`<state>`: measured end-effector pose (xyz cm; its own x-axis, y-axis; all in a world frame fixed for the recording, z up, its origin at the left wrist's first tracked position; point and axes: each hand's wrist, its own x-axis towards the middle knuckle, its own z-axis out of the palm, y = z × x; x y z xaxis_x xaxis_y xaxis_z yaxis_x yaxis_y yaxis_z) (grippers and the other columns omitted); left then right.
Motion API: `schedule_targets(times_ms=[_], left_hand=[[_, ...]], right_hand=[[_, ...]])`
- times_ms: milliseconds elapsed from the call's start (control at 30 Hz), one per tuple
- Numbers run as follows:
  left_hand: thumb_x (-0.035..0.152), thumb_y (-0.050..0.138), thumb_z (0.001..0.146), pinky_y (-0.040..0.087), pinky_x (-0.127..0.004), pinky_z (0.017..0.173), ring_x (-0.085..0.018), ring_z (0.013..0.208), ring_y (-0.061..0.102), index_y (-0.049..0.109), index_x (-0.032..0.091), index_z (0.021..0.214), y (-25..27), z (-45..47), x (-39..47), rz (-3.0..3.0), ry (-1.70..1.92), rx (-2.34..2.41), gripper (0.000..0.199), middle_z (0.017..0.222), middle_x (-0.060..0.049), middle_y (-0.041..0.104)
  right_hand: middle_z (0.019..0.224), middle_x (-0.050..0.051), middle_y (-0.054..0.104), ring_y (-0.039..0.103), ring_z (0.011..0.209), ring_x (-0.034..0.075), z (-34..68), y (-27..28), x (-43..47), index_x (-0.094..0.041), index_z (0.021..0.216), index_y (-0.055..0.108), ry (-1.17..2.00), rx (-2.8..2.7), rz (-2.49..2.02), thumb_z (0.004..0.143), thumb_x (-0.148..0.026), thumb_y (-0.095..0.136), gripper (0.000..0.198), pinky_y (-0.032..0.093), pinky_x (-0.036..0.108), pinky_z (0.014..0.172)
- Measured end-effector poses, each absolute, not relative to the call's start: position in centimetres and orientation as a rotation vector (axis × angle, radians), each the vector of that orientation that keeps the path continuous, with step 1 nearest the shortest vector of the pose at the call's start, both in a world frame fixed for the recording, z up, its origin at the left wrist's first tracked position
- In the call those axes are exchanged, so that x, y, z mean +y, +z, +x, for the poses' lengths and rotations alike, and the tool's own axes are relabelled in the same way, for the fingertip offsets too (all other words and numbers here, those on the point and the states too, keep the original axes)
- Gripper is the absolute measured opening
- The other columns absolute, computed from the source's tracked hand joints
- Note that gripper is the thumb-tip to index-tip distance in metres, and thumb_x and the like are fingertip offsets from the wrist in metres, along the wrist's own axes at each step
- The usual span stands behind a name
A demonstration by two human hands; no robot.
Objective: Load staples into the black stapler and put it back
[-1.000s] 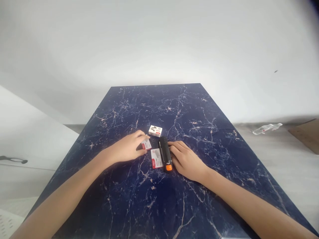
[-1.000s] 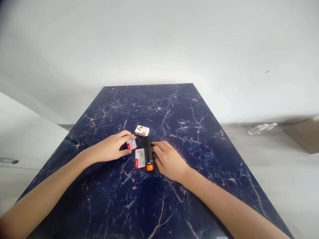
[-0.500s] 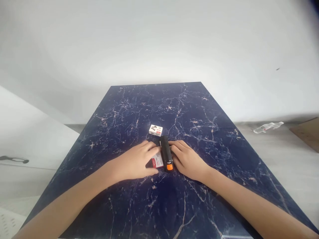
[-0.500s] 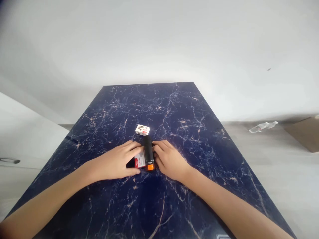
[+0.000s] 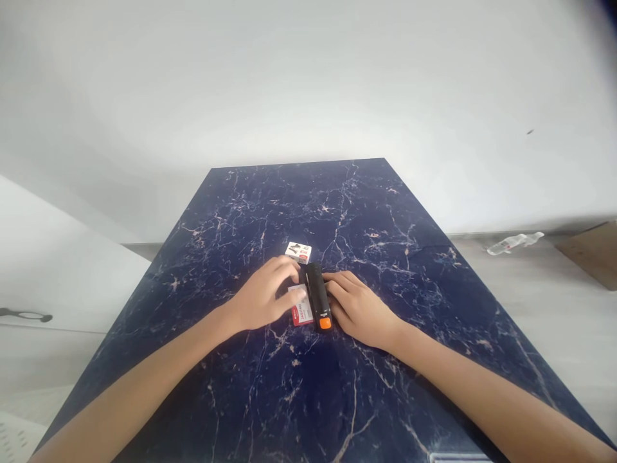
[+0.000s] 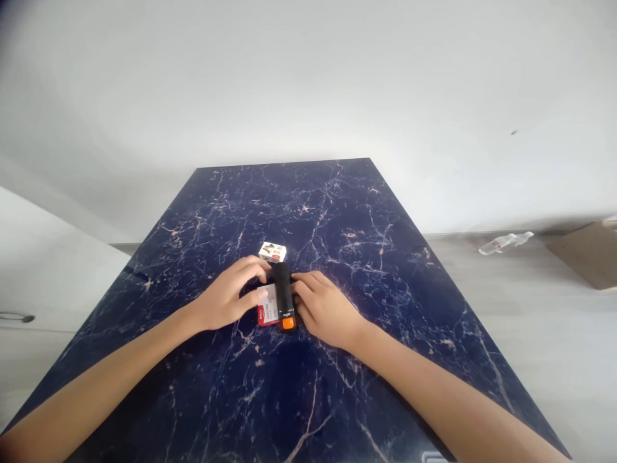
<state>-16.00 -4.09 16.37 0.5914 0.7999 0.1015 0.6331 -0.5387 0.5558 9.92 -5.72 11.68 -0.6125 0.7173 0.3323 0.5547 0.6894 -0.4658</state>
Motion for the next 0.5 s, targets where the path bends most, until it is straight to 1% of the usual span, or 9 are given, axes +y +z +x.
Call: schedule_targets(times_ms=[67, 133, 200, 233, 267, 300, 400, 433, 500], left_hand=[[0.042, 0.046, 0.105, 0.042, -0.051, 0.115, -0.031, 0.139, 0.047, 0.059, 0.022, 0.127, 15.2, -16.3, -3.6, 2.396, 0.574, 1.184, 0.033, 0.148, -0.011, 0.052], [0.044, 0.045, 0.106, 0.030, -0.057, 0.123, -0.035, 0.152, 0.029, 0.051, 0.023, 0.144, 14.0, -16.5, -3.3, 2.468, 0.536, 1.218, 0.044, 0.164, -0.012, 0.034], [0.045, 0.042, 0.107, 0.024, -0.061, 0.125, -0.036, 0.158, 0.017, 0.046, 0.025, 0.151, 13.2, -16.6, -3.2, 2.522, 0.423, 1.220, 0.048, 0.172, -0.009, 0.019], [0.045, 0.040, 0.108, 0.023, -0.062, 0.126, -0.037, 0.158, 0.014, 0.046, 0.026, 0.152, 12.9, -16.6, -3.2, 2.534, 0.377, 1.212, 0.048, 0.173, -0.008, 0.015], [0.044, 0.039, 0.108, 0.023, -0.063, 0.126, -0.037, 0.159, 0.014, 0.047, 0.027, 0.152, 12.8, -16.7, -3.2, 2.538, 0.356, 1.203, 0.048, 0.173, -0.007, 0.015], [0.043, 0.039, 0.109, 0.024, -0.062, 0.126, -0.036, 0.158, 0.015, 0.046, 0.028, 0.153, 12.8, -16.7, -3.2, 2.539, 0.368, 1.199, 0.047, 0.173, -0.006, 0.018], [0.038, 0.040, 0.108, 0.027, -0.059, 0.126, -0.033, 0.155, 0.025, 0.041, 0.027, 0.155, 12.8, -16.7, -2.9, 2.536, 0.527, 1.220, 0.049, 0.164, -0.008, 0.038], [0.036, 0.040, 0.108, 0.028, -0.058, 0.126, -0.033, 0.154, 0.028, 0.040, 0.026, 0.156, 12.8, -16.7, -2.8, 2.537, 0.584, 1.244, 0.049, 0.161, -0.009, 0.042], [0.037, 0.040, 0.108, 0.027, -0.059, 0.125, -0.033, 0.154, 0.028, 0.039, 0.025, 0.156, 12.7, -16.7, -2.5, 2.540, 0.623, 1.292, 0.050, 0.162, -0.011, 0.039]], right_hand=[[0.132, 0.013, 0.063, 0.058, 0.117, 0.030, 10.0, 11.7, -5.7, -0.020, 0.113, 0.060, 0.431, -2.402, -0.975, 0.098, -0.012, 0.048, 0.020, 0.053, 0.056, 0.102], [0.131, 0.013, 0.063, 0.058, 0.117, 0.030, 10.0, 11.7, -5.7, -0.019, 0.113, 0.060, 0.426, -2.405, -0.976, 0.099, -0.012, 0.048, 0.020, 0.053, 0.055, 0.102], [0.131, 0.013, 0.063, 0.058, 0.117, 0.030, 10.0, 11.8, -5.7, -0.019, 0.112, 0.060, 0.427, -2.411, -0.981, 0.099, -0.012, 0.048, 0.019, 0.054, 0.054, 0.102], [0.131, 0.013, 0.063, 0.058, 0.117, 0.030, 10.0, 11.8, -5.8, -0.019, 0.112, 0.060, 0.428, -2.414, -0.984, 0.099, -0.012, 0.048, 0.019, 0.054, 0.054, 0.102], [0.131, 0.013, 0.063, 0.058, 0.117, 0.030, 10.0, 11.8, -5.8, -0.019, 0.112, 0.060, 0.429, -2.416, -0.984, 0.099, -0.012, 0.048, 0.019, 0.054, 0.053, 0.102], [0.131, 0.013, 0.063, 0.058, 0.117, 0.030, 10.0, 11.8, -5.8, -0.019, 0.112, 0.059, 0.432, -2.416, -0.983, 0.099, -0.012, 0.048, 0.019, 0.054, 0.054, 0.101], [0.131, 0.013, 0.063, 0.058, 0.116, 0.030, 9.9, 11.8, -5.7, -0.019, 0.113, 0.059, 0.441, -2.407, -0.979, 0.099, -0.011, 0.048, 0.019, 0.054, 0.055, 0.101], [0.131, 0.012, 0.063, 0.058, 0.116, 0.030, 9.9, 11.8, -5.7, -0.019, 0.113, 0.059, 0.443, -2.402, -0.979, 0.099, -0.011, 0.048, 0.019, 0.054, 0.055, 0.101], [0.131, 0.012, 0.063, 0.058, 0.115, 0.030, 9.9, 11.8, -5.7, -0.019, 0.112, 0.059, 0.440, -2.399, -0.980, 0.099, -0.011, 0.048, 0.019, 0.054, 0.055, 0.101]])
